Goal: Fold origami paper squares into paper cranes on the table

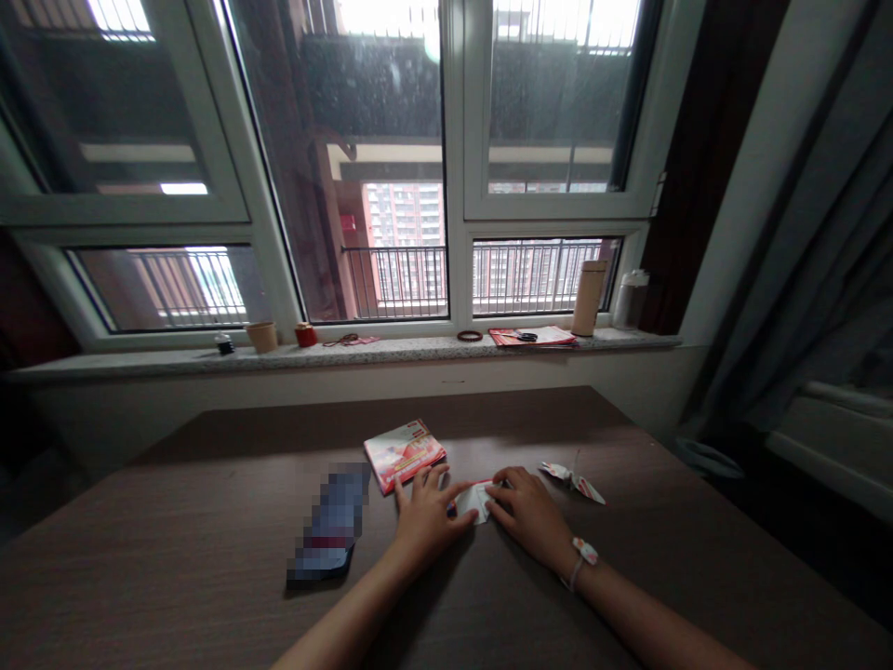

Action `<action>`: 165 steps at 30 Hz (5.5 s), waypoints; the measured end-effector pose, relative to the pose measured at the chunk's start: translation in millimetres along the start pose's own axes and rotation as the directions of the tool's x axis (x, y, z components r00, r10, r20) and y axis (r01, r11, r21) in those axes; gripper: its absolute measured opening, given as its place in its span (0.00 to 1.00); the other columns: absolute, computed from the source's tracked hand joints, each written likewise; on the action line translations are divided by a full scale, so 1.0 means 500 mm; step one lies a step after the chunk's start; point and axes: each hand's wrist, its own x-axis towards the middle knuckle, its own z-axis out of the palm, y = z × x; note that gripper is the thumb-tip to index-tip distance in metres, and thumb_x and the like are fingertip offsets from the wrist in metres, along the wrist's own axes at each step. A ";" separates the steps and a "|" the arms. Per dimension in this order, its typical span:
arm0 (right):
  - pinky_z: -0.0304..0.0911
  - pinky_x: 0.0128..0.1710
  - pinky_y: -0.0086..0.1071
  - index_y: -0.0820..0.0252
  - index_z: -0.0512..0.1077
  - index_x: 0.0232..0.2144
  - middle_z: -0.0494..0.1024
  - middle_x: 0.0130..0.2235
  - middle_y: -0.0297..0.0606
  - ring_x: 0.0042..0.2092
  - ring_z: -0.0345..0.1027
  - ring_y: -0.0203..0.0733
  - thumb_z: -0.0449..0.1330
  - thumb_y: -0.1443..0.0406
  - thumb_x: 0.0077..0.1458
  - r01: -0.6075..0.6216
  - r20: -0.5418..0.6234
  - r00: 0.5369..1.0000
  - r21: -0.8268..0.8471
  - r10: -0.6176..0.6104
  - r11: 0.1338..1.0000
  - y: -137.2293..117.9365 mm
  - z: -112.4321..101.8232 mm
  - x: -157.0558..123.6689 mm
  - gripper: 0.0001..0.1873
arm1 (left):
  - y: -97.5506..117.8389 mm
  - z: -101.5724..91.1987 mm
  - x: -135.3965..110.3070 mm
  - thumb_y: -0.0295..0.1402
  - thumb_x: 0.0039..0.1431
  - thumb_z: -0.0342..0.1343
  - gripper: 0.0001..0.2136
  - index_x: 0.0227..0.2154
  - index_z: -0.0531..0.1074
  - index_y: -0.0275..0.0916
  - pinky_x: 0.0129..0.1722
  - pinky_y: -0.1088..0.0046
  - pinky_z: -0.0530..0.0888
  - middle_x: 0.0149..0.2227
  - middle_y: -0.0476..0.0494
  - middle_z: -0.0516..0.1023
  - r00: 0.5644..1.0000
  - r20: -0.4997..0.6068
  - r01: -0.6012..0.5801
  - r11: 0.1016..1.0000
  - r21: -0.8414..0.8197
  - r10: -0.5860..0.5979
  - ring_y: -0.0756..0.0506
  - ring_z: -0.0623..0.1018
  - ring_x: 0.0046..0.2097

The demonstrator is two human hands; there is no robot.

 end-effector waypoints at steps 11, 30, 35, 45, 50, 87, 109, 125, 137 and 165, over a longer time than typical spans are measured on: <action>0.58 0.49 0.35 0.52 0.75 0.42 0.73 0.44 0.38 0.48 0.63 0.43 0.57 0.61 0.59 0.016 -0.002 1.000 0.001 -0.016 1.000 -0.003 -0.004 -0.002 0.10 | 0.004 -0.004 -0.001 0.52 0.52 0.55 0.21 0.51 0.68 0.65 0.58 0.36 0.42 0.63 0.50 0.61 1.000 0.016 0.015 1.000 -0.002 -0.015 0.31 0.55 0.63; 0.58 0.49 0.36 0.51 0.75 0.42 0.73 0.44 0.38 0.49 0.63 0.43 0.57 0.62 0.58 0.018 0.002 1.000 -0.009 -0.018 1.000 0.001 0.002 0.000 0.10 | -0.011 0.012 0.006 0.52 0.56 0.51 0.20 0.52 0.65 0.67 0.57 0.32 0.38 0.64 0.49 0.59 0.997 0.018 -0.078 0.997 -0.002 0.078 0.33 0.55 0.64; 0.58 0.49 0.36 0.51 0.75 0.43 0.73 0.45 0.38 0.49 0.63 0.44 0.57 0.61 0.58 0.009 0.010 1.000 0.001 -0.009 1.000 0.000 0.001 -0.001 0.11 | -0.011 0.007 0.007 0.54 0.56 0.48 0.21 0.54 0.64 0.68 0.57 0.32 0.37 0.63 0.50 0.59 0.996 0.047 -0.083 0.996 0.031 0.081 0.32 0.54 0.64; 0.57 0.51 0.37 0.50 0.75 0.44 0.72 0.47 0.38 0.51 0.63 0.45 0.61 0.59 0.53 -0.029 0.053 0.998 0.028 0.027 0.999 0.001 -0.008 0.000 0.15 | -0.012 0.010 0.008 0.55 0.56 0.49 0.21 0.53 0.64 0.68 0.57 0.31 0.36 0.63 0.49 0.60 0.996 0.036 -0.077 0.996 0.037 0.076 0.32 0.54 0.64; 0.56 0.53 0.36 0.50 0.76 0.43 0.72 0.47 0.38 0.51 0.63 0.45 0.63 0.57 0.50 -0.041 0.059 0.998 0.069 0.037 0.997 0.007 -0.010 0.002 0.16 | -0.011 0.009 0.009 0.55 0.55 0.50 0.21 0.53 0.64 0.69 0.56 0.31 0.35 0.63 0.49 0.60 0.997 0.031 -0.072 0.997 0.026 0.071 0.32 0.54 0.64; 0.57 0.52 0.37 0.53 0.74 0.43 0.71 0.47 0.39 0.51 0.62 0.45 0.63 0.59 0.51 -0.029 0.026 0.999 0.158 0.025 0.987 0.008 -0.011 -0.005 0.16 | 0.000 -0.004 0.002 0.55 0.55 0.50 0.21 0.53 0.64 0.68 0.57 0.34 0.33 0.64 0.48 0.59 0.998 0.047 -0.035 0.998 0.049 0.033 0.32 0.52 0.66; 0.56 0.52 0.38 0.54 0.79 0.29 0.71 0.44 0.39 0.50 0.61 0.45 0.58 0.60 0.57 0.013 -0.032 0.999 0.078 -0.011 0.997 0.007 -0.028 -0.009 0.11 | -0.001 -0.007 0.003 0.54 0.54 0.51 0.22 0.53 0.65 0.68 0.58 0.34 0.35 0.64 0.49 0.59 0.998 0.060 -0.037 0.999 0.025 0.035 0.32 0.51 0.66; 0.56 0.53 0.37 0.55 0.78 0.28 0.70 0.46 0.40 0.51 0.61 0.45 0.57 0.60 0.57 -0.019 -0.069 0.997 0.079 0.025 0.997 0.010 -0.020 -0.004 0.11 | 0.000 -0.001 0.001 0.54 0.56 0.51 0.20 0.52 0.66 0.67 0.58 0.35 0.30 0.64 0.50 0.59 0.998 0.009 -0.069 0.996 0.063 0.069 0.33 0.53 0.65; 0.56 0.51 0.37 0.54 0.76 0.29 0.70 0.45 0.38 0.51 0.61 0.46 0.66 0.59 0.48 -0.064 -0.021 0.998 0.049 0.065 0.997 0.007 -0.019 0.007 0.06 | -0.008 0.004 0.005 0.55 0.55 0.51 0.20 0.51 0.66 0.68 0.56 0.32 0.31 0.64 0.49 0.60 0.997 0.011 -0.071 0.997 0.024 0.071 0.32 0.53 0.65; 0.50 0.58 0.37 0.52 0.79 0.29 0.69 0.48 0.38 0.55 0.57 0.45 0.60 0.60 0.54 0.000 -0.046 0.999 0.209 0.010 0.978 0.013 -0.023 -0.010 0.08 | 0.017 0.008 0.003 0.55 0.50 0.55 0.20 0.45 0.72 0.57 0.56 0.30 0.35 0.61 0.46 0.64 0.999 -0.015 -0.048 0.998 -0.030 0.048 0.32 0.56 0.63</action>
